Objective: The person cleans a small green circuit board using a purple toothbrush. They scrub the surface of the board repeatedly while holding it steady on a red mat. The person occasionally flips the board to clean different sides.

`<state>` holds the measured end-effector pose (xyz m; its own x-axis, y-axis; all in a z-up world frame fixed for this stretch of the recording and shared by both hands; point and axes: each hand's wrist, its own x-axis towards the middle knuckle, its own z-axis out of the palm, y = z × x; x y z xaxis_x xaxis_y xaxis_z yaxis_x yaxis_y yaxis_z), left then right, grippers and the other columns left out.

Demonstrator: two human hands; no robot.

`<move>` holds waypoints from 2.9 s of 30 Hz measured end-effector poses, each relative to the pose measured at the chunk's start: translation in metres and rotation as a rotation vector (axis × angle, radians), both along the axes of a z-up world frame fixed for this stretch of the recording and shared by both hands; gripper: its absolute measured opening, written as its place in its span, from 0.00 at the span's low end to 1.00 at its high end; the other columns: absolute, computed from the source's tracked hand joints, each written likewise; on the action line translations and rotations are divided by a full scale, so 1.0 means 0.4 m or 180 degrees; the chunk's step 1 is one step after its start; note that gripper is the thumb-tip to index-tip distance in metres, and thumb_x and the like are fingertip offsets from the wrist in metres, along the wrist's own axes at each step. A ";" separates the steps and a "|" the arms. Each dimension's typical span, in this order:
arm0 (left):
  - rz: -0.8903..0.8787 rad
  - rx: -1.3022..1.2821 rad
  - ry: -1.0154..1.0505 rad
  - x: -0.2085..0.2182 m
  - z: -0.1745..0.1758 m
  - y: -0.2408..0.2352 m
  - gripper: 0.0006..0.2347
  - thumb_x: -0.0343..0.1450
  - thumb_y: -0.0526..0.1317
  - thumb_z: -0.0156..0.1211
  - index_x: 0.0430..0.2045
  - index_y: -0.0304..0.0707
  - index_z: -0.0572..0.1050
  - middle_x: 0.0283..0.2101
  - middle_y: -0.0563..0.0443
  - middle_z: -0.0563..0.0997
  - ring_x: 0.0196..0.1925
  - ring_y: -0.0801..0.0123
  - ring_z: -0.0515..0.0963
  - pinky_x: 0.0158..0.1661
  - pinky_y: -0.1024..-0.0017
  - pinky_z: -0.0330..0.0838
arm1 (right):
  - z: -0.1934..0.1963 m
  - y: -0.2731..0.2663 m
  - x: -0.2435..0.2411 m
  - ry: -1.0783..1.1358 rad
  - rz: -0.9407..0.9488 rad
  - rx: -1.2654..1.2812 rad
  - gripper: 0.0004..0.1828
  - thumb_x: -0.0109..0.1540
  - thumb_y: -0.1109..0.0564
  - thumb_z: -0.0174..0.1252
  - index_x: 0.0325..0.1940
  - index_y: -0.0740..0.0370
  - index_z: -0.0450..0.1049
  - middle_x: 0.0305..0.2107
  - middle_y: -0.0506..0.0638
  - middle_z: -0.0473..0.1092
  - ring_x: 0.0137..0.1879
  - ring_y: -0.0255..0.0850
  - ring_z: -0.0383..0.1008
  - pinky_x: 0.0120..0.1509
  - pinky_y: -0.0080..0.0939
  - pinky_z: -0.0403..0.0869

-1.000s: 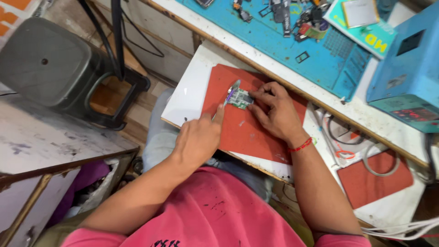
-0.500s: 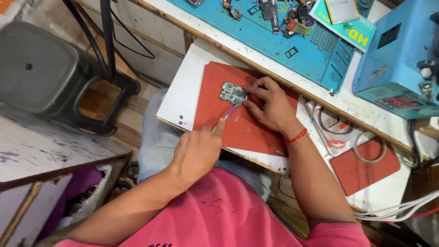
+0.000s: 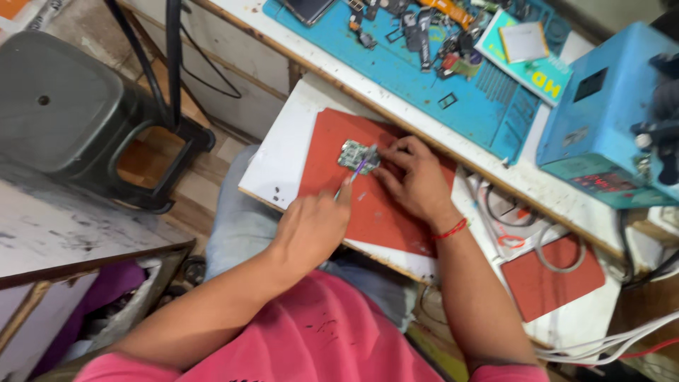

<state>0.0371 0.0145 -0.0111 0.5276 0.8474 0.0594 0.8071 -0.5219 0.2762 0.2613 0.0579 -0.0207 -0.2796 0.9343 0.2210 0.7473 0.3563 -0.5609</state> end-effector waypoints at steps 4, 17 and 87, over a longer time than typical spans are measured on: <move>-0.0078 -0.0164 -0.0307 -0.079 0.021 -0.058 0.24 0.64 0.31 0.54 0.58 0.28 0.73 0.25 0.41 0.79 0.21 0.50 0.81 0.23 0.56 0.75 | 0.002 -0.008 -0.003 0.0105 0.0013 -0.0078 0.19 0.57 0.58 0.69 0.51 0.64 0.80 0.43 0.56 0.70 0.48 0.51 0.74 0.53 0.47 0.74; 0.0129 -0.0148 -0.0340 -0.080 -0.004 -0.009 0.23 0.64 0.32 0.55 0.57 0.32 0.74 0.28 0.38 0.79 0.18 0.48 0.80 0.20 0.55 0.75 | 0.016 0.000 -0.029 0.0152 -0.0095 0.0057 0.17 0.56 0.57 0.69 0.48 0.65 0.79 0.43 0.57 0.70 0.48 0.52 0.73 0.53 0.48 0.74; 0.0302 -0.0314 -0.0644 -0.106 -0.002 0.021 0.19 0.69 0.32 0.55 0.57 0.36 0.76 0.24 0.41 0.76 0.19 0.46 0.77 0.23 0.52 0.72 | 0.014 -0.004 -0.021 0.0013 0.0025 0.0118 0.18 0.59 0.57 0.67 0.53 0.62 0.79 0.45 0.56 0.70 0.51 0.53 0.71 0.57 0.52 0.71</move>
<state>-0.0054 0.0231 -0.0118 0.4312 0.8995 0.0703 0.7743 -0.4089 0.4831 0.2528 0.0562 -0.0152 -0.2860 0.9233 0.2565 0.7421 0.3828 -0.5502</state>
